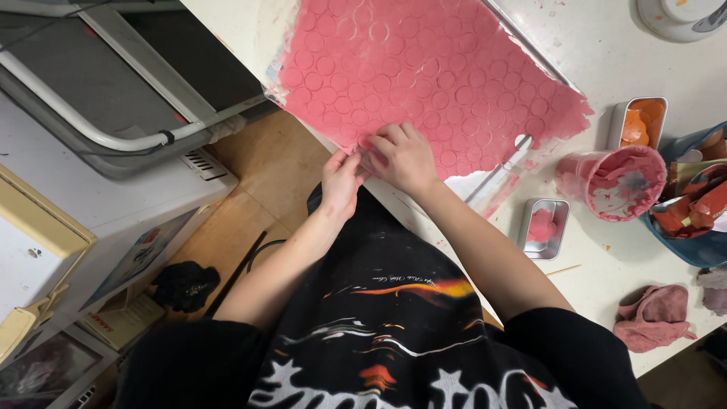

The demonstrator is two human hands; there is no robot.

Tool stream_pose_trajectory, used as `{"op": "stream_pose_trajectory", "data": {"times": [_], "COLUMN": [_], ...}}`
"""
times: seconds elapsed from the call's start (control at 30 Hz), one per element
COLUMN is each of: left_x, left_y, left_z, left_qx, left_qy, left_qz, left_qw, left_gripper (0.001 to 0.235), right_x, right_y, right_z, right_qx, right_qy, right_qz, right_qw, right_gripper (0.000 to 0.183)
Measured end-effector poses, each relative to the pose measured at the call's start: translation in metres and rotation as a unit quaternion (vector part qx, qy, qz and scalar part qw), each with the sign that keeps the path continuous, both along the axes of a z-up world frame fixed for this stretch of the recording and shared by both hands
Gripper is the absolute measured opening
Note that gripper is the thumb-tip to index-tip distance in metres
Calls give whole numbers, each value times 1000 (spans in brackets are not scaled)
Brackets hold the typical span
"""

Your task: The person peels circular pieces of pink clay from a sheet on a metal tray and places them into a small metal container. The person repeats this action across the sheet, collecting the circles and occasionally adjusting the sheet.

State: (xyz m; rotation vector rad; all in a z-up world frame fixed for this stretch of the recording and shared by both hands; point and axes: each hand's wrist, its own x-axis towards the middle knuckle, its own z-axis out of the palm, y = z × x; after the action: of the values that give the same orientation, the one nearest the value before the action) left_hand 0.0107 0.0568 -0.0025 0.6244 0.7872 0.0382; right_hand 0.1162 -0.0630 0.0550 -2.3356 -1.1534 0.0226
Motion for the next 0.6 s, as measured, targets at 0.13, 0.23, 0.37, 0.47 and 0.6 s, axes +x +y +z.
{"op": "stream_pose_trajectory", "data": {"times": [0.13,0.23,0.37,0.47,0.6], "left_x": [0,-1,0,-1,-1], "left_y": [1,2,2,3,3], "left_z": [-1,-1,1,3,5], "left_qx": [-6,-8,-2,-4,-11], "left_qy": [2,-8,-1,4,-3], "left_qz": [-1,-4,-8,-9,-6], "left_qw": [1000,1000,1000,1000,1000], "left_gripper": [23,22,22,22,23], "right_x": [2,3,4,3,1], "right_y": [4,5,5,5,7], "right_z": [-3,-4,-5,-7,-9], "right_qx": [7,-1,-8,-19,-28], "right_qy": [-84,-114,-137,-165,-155], "right_qz": [33,49,59,65,59], "right_qw": [996,992,989,984,986], "right_gripper": [22,19,17,19,20]}}
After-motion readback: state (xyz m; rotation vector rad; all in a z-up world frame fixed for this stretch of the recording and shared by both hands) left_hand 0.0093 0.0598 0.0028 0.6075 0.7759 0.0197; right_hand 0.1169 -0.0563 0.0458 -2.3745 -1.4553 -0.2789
